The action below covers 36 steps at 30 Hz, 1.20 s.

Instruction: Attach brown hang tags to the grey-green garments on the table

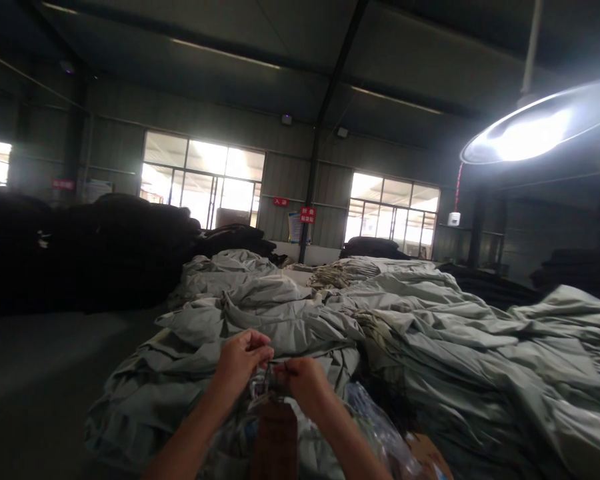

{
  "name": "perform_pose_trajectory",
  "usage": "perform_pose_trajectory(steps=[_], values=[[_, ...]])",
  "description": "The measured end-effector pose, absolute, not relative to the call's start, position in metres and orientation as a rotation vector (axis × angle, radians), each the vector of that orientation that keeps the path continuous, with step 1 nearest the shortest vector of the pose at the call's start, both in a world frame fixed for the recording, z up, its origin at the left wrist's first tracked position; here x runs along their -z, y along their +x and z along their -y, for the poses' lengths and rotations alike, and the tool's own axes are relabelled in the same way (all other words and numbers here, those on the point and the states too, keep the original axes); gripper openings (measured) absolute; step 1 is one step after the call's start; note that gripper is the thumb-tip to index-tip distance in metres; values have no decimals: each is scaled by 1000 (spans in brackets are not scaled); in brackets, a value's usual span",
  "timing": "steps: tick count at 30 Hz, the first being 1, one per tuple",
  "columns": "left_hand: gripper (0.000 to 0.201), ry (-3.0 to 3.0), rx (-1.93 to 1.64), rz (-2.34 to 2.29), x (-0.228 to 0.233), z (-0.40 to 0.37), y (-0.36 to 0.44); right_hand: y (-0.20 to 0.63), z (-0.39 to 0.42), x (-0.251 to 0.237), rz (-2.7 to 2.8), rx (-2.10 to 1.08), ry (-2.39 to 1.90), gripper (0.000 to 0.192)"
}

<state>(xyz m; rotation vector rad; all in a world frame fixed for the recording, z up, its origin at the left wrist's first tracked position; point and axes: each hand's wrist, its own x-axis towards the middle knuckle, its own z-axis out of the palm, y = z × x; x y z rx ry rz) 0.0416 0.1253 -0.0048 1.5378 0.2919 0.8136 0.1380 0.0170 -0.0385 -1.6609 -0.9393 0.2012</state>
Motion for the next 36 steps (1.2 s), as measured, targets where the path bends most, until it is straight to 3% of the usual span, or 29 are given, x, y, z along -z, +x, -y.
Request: perform_pose_trajectory(steps=[4,14,19,24,30,36], values=[[16,1545,-933,-276,13,-123,53,141,-28,31,806,-217,-1547,8],[27,1383,-859,-318,47,-127,63,136,-36,58,749,-340,-1290,29],[26,1464,-717,-273,52,-126,64,135,-33,57,790,-315,-1309,33],[20,1563,-864,-260,54,-127,60,141,-24,53,911,-325,-1280,25],[30,1426,-781,-250,49,-119,59,149,-21,60,823,-407,-1250,35],[20,1532,-765,-221,46,-113,57,148,-22,64,818,-457,-1182,42]])
